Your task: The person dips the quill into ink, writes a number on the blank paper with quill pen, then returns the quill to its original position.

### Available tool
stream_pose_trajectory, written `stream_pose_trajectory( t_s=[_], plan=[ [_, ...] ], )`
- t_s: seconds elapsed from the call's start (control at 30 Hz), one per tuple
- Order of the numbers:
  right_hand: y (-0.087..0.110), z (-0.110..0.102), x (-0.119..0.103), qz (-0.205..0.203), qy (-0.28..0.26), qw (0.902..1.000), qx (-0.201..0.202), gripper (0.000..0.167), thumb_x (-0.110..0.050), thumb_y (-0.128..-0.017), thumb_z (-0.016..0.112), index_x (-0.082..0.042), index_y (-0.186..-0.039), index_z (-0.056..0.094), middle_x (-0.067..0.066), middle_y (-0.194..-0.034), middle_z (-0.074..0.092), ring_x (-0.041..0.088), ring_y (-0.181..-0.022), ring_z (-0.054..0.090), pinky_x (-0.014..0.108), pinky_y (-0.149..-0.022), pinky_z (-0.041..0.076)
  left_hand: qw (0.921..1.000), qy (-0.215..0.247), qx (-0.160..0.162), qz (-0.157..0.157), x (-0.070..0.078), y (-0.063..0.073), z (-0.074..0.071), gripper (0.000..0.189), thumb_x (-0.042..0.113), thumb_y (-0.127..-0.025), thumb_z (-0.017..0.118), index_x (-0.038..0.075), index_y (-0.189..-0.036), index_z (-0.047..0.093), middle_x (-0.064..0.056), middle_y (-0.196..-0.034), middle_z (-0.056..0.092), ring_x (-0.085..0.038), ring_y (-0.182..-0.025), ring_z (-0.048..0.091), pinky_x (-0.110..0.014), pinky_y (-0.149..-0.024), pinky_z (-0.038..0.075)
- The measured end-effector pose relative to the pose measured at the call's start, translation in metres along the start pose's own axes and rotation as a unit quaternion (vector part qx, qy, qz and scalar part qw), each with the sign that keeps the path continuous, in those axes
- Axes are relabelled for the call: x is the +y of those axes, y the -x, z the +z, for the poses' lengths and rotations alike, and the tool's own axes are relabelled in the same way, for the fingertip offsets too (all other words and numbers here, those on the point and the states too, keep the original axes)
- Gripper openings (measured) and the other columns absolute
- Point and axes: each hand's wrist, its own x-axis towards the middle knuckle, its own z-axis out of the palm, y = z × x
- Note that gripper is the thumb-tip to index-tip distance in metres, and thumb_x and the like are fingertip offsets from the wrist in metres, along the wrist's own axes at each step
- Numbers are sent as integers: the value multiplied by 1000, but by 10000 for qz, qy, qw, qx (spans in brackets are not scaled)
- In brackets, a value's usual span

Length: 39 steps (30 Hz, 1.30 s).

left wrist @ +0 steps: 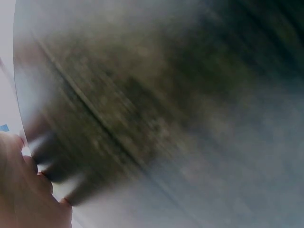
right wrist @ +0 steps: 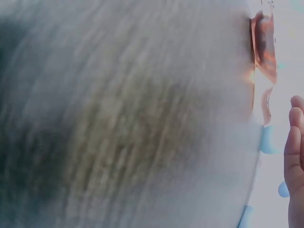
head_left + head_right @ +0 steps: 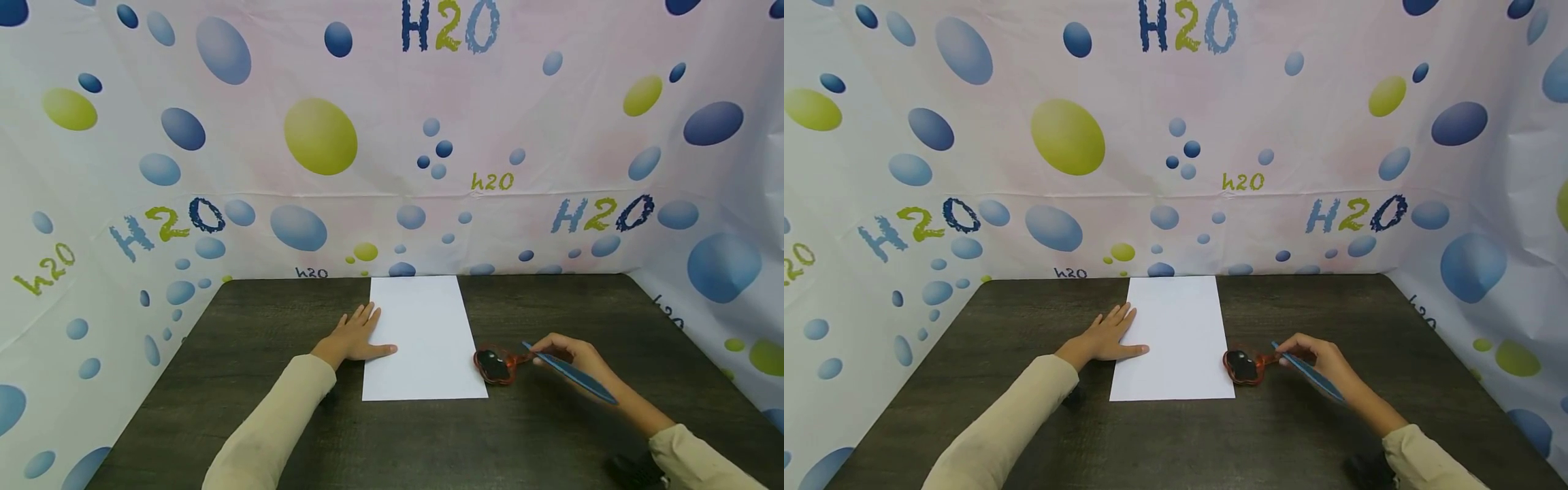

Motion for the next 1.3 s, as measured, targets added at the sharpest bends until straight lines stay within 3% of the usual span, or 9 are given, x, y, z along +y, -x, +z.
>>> stream_pose_trajectory(
  t_s=[0.13, 0.3, 0.47, 0.73, 1.03, 1.3],
  plan=[
    [-3, -1, -4, 411, -183, 9989, -145, 8, -6, -93, 62, -3, -100, 63, 8, -91, 62, 10, -64, 51, 26, -53, 42, 10000, 3, -15, -15, 0, 1, 0, 96, 70, -88, 45, 13, -156, 9, -9, -162, 1, -29, -148, 3, -54, -117, 6],
    [-6, -1, -6, 815, -264, 9957, -355, 10, -16, -94, 63, -6, -98, 61, 5, -86, 58, 9, -60, 44, 28, -51, 38, 10000, 8, 7, -3, -1, 1, 2, 96, 70, -88, 46, 13, -156, 9, -9, -162, 1, -29, -148, 3, -54, -117, 7],
    [-10, 0, -4, 563, -359, 9966, -473, 8, -12, -93, 64, -5, -97, 60, 1, -77, 52, 9, -57, 42, 27, -49, 38, 10000, 14, 20, 3, -2, 0, 3, 96, 71, -87, 45, 13, -156, 9, -9, -162, 1, -29, -148, 3, -54, -117, 7],
    [-19, -2, -3, 382, -1204, 9895, -703, 7, -3, -91, 64, 0, -97, 61, 5, -78, 57, 12, -57, 44, 30, -50, 39, 10000, -41, 15, 3, -3, -2, 5, 98, 72, -87, 44, 14, -156, 8, -8, -162, 0, -28, -148, 2, -53, -117, 7],
    [-29, -7, -8, 553, -438, 9853, -1557, 14, -20, -95, 61, -11, -105, 67, 1, -94, 65, 7, -75, 58, 27, -63, 48, 10000, -79, -21, 3, -4, -3, 4, 98, 73, -87, 43, 15, -156, 6, -7, -162, -2, -27, -148, 1, -53, -117, 5],
    [-41, -4, -8, 29, -808, 9746, -2087, 15, -12, -96, 60, -4, -106, 67, 10, -96, 70, 13, -86, 68, 29, -72, 56, 10000, -69, -27, -9, -3, -3, 4, 98, 73, -87, 43, 15, -156, 6, -7, -162, -2, -28, -148, 0, -53, -117, 5]
  ],
)
